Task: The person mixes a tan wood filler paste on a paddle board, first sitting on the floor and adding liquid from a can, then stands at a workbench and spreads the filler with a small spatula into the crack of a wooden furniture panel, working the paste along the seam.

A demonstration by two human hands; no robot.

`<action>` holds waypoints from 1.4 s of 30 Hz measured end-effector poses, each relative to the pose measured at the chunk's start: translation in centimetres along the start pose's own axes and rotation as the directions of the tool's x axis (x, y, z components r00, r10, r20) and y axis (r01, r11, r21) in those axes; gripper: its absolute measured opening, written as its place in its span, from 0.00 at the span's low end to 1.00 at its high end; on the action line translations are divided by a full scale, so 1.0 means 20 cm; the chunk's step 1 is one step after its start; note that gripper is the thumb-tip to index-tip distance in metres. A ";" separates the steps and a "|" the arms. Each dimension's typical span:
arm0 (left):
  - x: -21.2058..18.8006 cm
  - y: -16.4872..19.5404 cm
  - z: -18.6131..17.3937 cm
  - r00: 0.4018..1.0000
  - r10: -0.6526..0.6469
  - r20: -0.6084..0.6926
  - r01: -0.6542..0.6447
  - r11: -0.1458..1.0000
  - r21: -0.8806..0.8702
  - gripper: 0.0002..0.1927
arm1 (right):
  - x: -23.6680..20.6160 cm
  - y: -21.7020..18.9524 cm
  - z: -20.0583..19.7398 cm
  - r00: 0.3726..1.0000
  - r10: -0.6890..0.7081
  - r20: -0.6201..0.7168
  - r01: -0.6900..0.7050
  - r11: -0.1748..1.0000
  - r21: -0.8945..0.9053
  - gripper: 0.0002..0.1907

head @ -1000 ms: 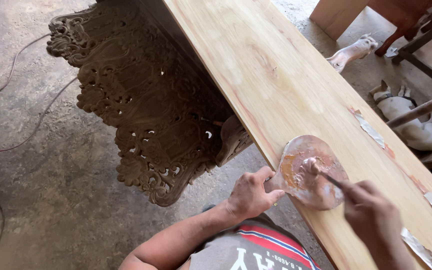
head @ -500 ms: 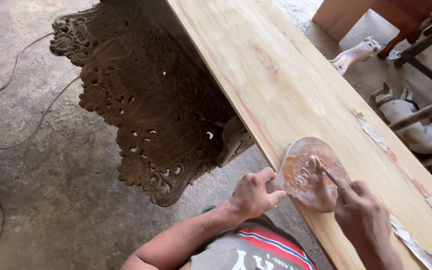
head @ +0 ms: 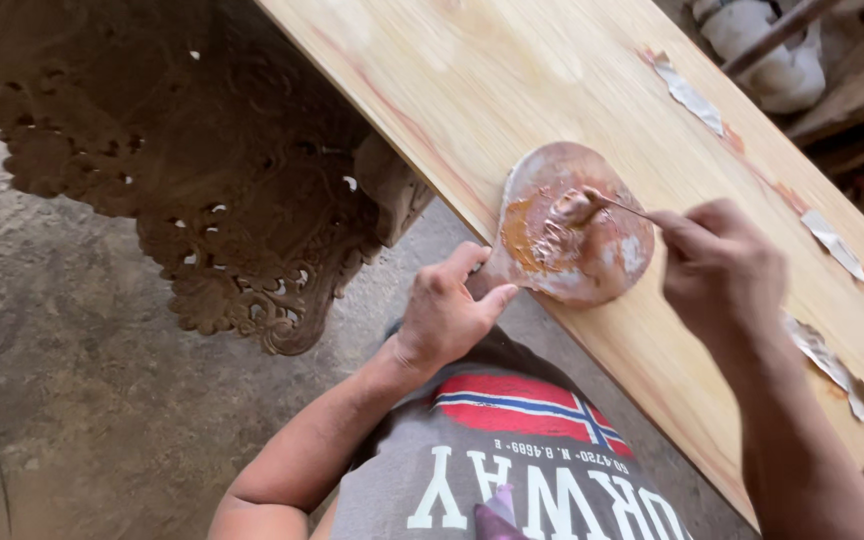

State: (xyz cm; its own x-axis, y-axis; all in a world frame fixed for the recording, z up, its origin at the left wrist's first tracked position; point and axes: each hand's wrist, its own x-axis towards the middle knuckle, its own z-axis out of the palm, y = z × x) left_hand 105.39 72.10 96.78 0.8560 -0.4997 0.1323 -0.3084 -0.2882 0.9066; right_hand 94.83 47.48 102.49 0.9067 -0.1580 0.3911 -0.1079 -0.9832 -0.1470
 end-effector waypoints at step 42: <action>0.05 0.00 -0.01 0.997 -0.030 0.074 0.031 0.999 -0.019 0.22 | -0.10 -0.08 0.05 0.952 0.289 0.103 -0.294 0.955 0.041 0.13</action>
State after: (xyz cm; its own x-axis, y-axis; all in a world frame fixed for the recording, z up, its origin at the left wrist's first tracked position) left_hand 106.29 71.71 96.99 0.8317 -0.5501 0.0752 -0.2733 -0.2877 0.9179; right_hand 93.58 49.46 101.13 0.8740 -0.4249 0.2359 -0.3531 -0.8887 -0.2925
